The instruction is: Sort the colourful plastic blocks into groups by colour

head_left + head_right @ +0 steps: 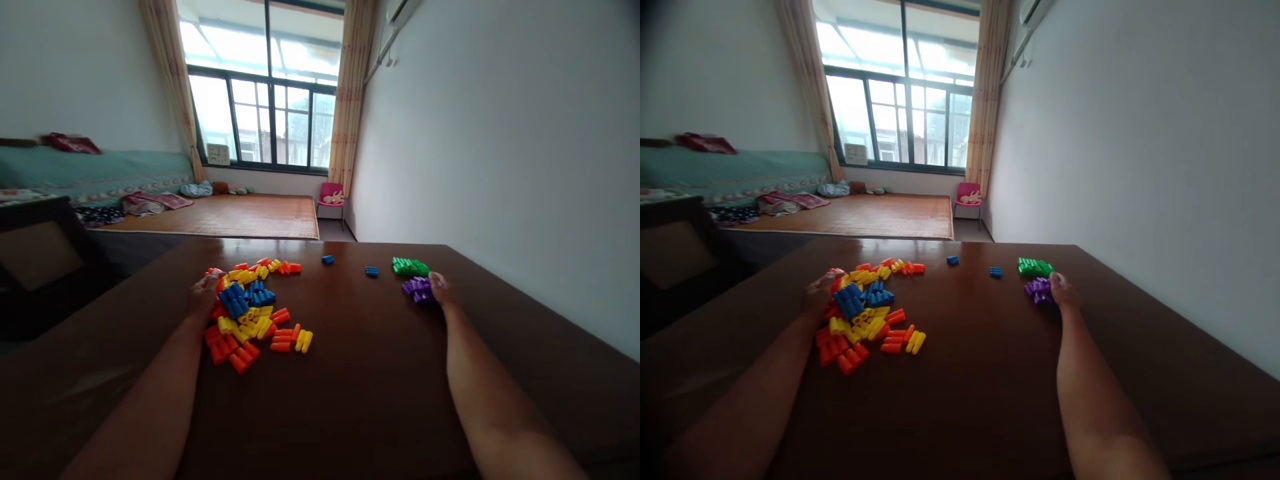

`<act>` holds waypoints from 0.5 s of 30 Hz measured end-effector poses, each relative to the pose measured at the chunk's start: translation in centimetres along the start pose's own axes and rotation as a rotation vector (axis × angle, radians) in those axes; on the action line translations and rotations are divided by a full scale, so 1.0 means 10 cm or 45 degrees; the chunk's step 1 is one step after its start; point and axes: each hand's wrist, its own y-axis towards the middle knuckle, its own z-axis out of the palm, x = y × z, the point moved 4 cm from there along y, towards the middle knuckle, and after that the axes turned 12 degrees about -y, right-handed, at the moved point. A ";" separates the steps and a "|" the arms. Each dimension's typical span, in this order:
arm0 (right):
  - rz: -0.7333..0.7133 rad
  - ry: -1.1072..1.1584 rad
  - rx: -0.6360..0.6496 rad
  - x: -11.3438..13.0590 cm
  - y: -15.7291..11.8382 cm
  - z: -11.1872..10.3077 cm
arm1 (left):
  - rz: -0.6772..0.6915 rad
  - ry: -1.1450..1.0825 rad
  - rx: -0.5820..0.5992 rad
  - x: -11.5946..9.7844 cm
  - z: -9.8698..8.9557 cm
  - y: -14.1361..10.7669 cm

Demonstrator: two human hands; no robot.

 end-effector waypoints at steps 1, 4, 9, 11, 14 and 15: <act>-0.010 -0.002 0.058 0.04 -0.01 0.05 | 0.004 -0.004 -0.002 0.01 0.00 0.00; -0.137 0.046 0.145 0.25 -0.08 0.16 | 0.002 -0.008 0.010 0.01 0.00 -0.02; -0.374 0.171 0.154 0.84 -0.45 0.26 | 0.012 -0.039 0.050 0.01 0.03 -0.04; -0.451 0.179 0.168 1.17 -0.63 0.30 | 0.024 -0.049 0.054 0.02 0.03 -0.03; -0.511 0.155 0.209 1.71 -0.90 0.38 | 0.052 -0.046 0.065 0.03 0.04 -0.03; -0.524 0.149 0.230 1.90 -0.99 0.42 | 0.061 -0.041 0.075 0.04 0.04 -0.03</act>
